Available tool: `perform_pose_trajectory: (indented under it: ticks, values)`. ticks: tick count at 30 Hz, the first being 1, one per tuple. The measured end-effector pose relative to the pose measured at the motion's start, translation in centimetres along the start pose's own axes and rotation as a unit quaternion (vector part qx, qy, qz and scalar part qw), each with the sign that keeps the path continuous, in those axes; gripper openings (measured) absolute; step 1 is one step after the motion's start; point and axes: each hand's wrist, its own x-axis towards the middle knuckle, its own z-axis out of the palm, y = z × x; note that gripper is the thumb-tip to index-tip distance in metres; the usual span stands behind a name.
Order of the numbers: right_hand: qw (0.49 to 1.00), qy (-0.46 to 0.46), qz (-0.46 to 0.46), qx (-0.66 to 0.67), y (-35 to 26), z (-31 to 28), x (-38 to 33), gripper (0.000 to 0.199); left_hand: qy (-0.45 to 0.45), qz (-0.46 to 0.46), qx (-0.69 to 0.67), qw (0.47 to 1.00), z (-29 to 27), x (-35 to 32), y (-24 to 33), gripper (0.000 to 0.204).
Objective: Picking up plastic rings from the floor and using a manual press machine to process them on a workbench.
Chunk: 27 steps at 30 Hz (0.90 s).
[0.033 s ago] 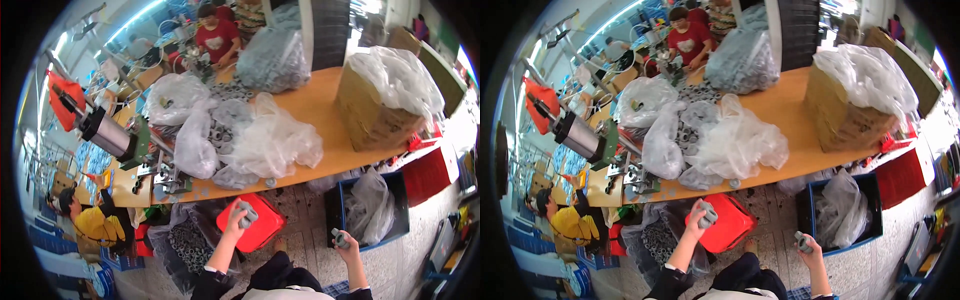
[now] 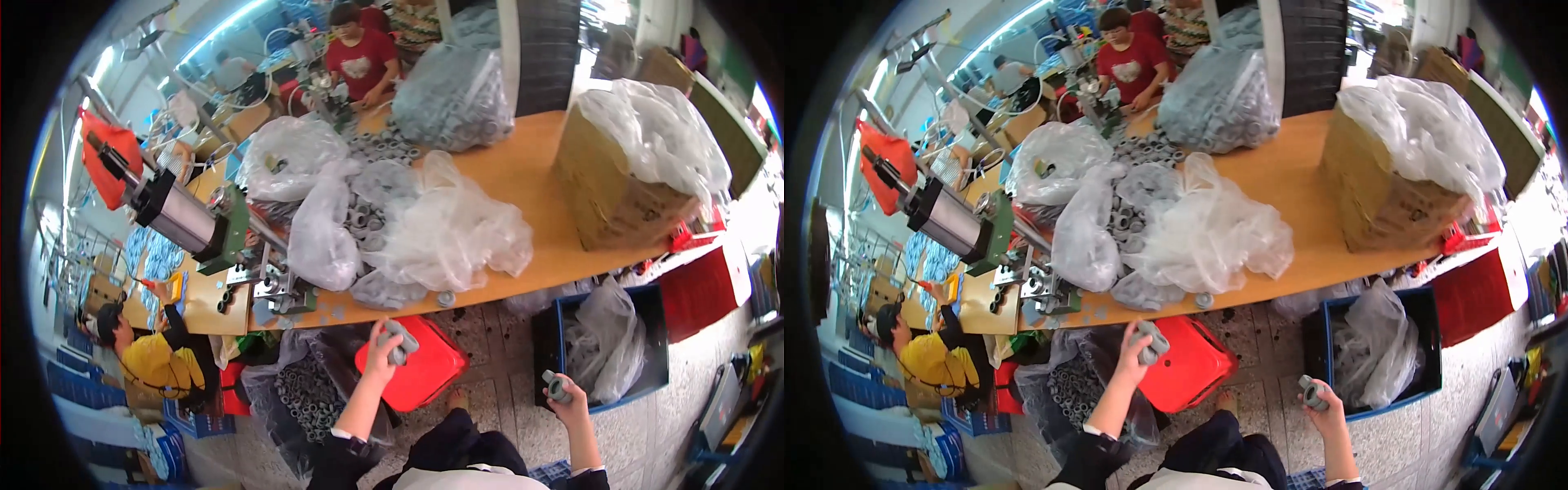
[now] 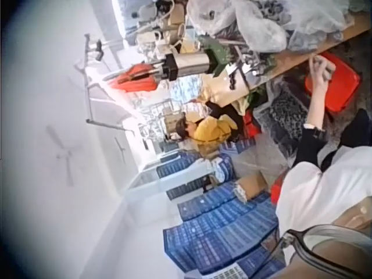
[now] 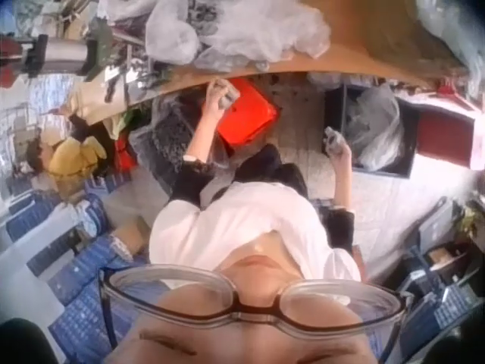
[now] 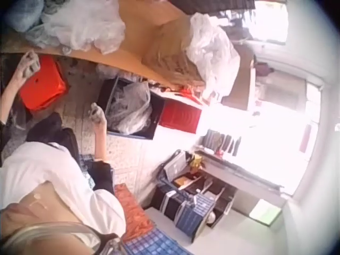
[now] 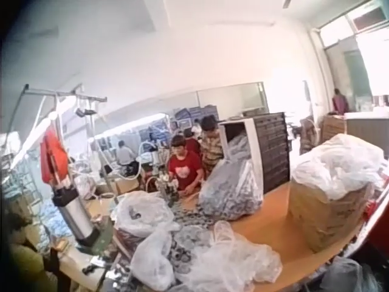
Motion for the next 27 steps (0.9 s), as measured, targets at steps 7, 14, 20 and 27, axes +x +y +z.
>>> perform_pose_trajectory:
  ticks: [7,14,20,27]
  values:
    - [0.996,0.045,-0.034,-0.062,-3.6,4.7,2.7,0.039,0.097,0.194,0.182,0.959,3.2,17.7,8.7,0.073]
    - [0.988,0.062,0.033,-0.140,-8.1,6.2,9.6,0.038,0.250,0.203,0.422,0.848,2.6,32.3,10.5,0.084]
    - [0.958,-0.023,0.060,-0.279,-12.5,15.5,18.0,0.043,0.257,0.284,0.431,0.817,1.6,29.1,9.7,0.049]
    - [0.888,-0.183,0.156,-0.392,-12.2,22.2,23.3,0.053,0.253,0.309,0.582,0.708,-3.4,8.1,-8.3,0.012]
